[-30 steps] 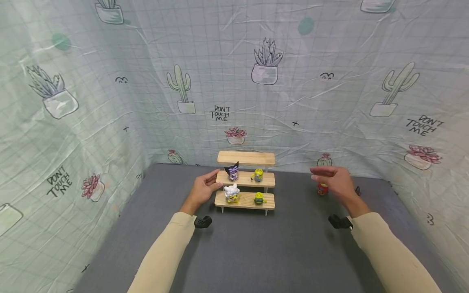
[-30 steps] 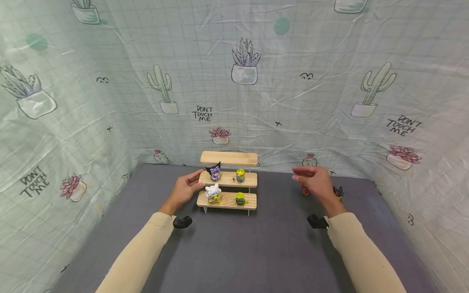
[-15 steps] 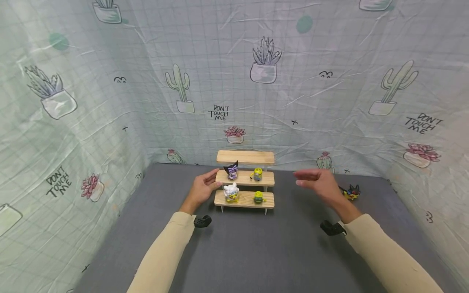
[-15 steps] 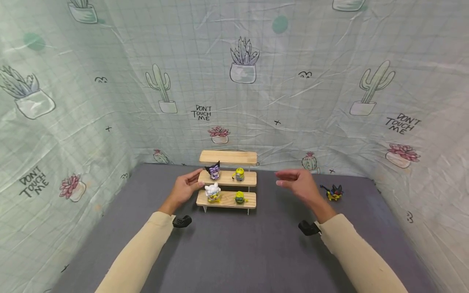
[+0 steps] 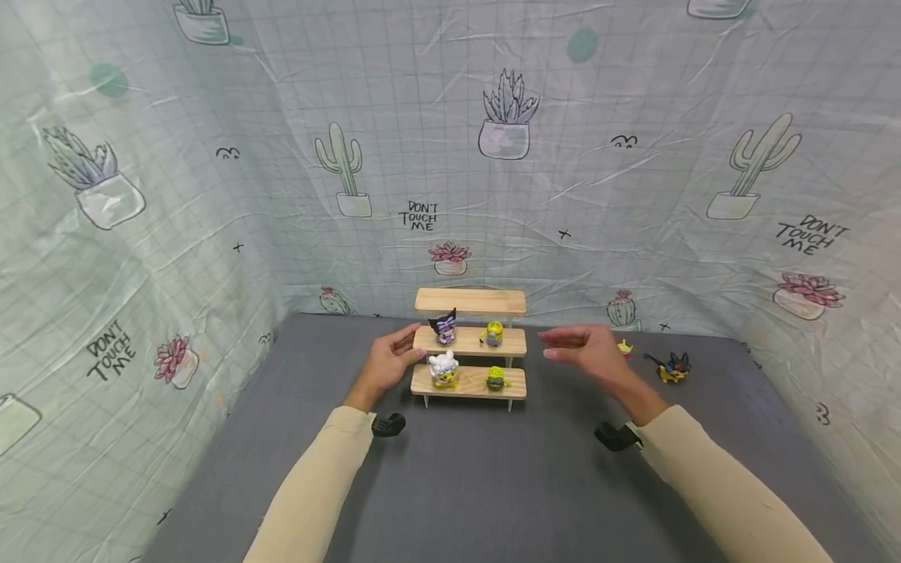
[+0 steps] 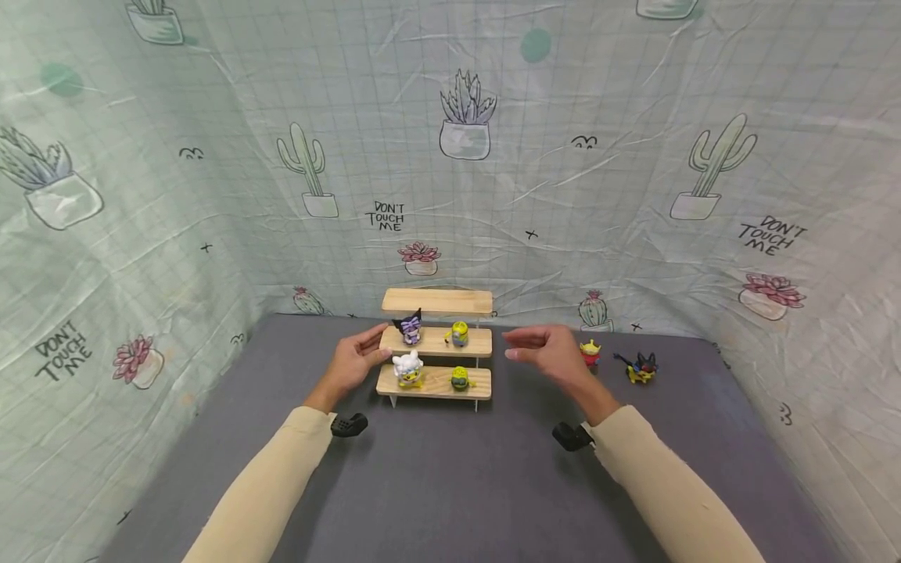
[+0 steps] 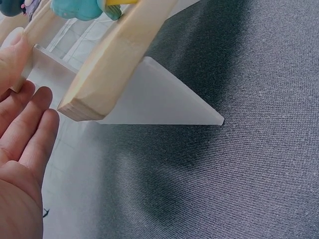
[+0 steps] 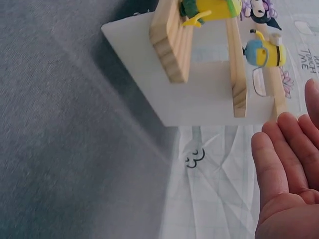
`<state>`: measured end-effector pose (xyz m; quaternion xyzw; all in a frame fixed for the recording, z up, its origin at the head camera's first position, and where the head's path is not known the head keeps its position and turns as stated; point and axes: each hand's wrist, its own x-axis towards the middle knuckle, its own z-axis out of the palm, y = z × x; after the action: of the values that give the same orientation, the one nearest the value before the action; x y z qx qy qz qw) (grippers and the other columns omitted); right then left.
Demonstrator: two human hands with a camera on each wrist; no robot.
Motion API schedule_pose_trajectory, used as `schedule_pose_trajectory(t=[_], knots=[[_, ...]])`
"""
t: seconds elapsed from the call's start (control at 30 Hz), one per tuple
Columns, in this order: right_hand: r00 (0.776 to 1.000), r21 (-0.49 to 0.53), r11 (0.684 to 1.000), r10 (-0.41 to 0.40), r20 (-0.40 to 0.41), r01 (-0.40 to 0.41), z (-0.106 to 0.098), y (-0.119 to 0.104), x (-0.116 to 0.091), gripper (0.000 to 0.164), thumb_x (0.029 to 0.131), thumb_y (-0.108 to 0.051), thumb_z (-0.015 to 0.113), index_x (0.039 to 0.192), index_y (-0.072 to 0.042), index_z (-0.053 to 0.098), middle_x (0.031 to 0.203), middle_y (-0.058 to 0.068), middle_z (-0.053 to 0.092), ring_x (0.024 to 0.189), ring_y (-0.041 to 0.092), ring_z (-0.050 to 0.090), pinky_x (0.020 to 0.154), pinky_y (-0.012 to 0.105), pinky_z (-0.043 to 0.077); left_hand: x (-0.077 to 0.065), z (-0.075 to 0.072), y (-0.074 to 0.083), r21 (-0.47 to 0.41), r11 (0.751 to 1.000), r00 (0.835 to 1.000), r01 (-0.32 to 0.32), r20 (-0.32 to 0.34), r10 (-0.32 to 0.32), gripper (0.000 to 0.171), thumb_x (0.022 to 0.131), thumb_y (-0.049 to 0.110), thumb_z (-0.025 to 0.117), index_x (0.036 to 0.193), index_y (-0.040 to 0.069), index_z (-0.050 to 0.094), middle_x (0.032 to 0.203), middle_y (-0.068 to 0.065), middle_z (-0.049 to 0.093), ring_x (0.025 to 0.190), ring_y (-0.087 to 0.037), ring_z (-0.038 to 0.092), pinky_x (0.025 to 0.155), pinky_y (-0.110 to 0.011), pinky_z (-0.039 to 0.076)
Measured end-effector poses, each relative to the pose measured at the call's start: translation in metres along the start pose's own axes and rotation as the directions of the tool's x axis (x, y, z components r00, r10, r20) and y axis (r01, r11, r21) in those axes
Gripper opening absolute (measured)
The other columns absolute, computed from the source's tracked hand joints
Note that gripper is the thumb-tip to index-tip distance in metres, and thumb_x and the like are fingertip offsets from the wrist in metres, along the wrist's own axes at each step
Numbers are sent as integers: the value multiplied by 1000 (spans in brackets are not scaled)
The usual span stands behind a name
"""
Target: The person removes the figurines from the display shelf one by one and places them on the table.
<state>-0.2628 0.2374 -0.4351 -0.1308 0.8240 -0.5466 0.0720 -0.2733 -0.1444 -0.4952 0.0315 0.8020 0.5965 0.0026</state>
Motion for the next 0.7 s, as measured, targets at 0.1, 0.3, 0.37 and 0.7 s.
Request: schedule_pose_trajectory(t=[0.1,0.3,0.37,0.7], knots=[[1000,9,1000,10,6,-10,5,-3,3,44,95,-17,79,134,0,70,138,25,68,128,38,67,102,42,62,0,-1,0,-1,1000,1000,3,2,-3,60,99,9,72,155,6,51,155,-21,54,144,-32,54,117,-44,50],[1000,42,999,10,23,-11,16,-7,9,46,94,-16,79,136,0,68,139,24,67,131,40,64,107,47,59,-1,-1,0,4,1000,1000,5,10,-5,61,99,10,72,156,6,49,157,-21,52,146,-33,52,118,-45,49],[999,74,997,10,31,-12,19,-8,11,46,94,-13,79,136,1,67,140,25,66,132,42,63,105,44,60,-1,-1,0,10,1000,1000,2,9,-2,61,99,10,72,156,5,49,157,-21,52,146,-33,52,118,-46,49],[998,151,989,-19,60,10,37,-14,21,47,95,-4,76,138,7,63,142,28,63,134,44,61,102,34,62,0,0,-1,18,1000,1000,-7,2,7,61,99,8,72,155,5,49,155,-23,53,144,-35,54,116,-47,50]])
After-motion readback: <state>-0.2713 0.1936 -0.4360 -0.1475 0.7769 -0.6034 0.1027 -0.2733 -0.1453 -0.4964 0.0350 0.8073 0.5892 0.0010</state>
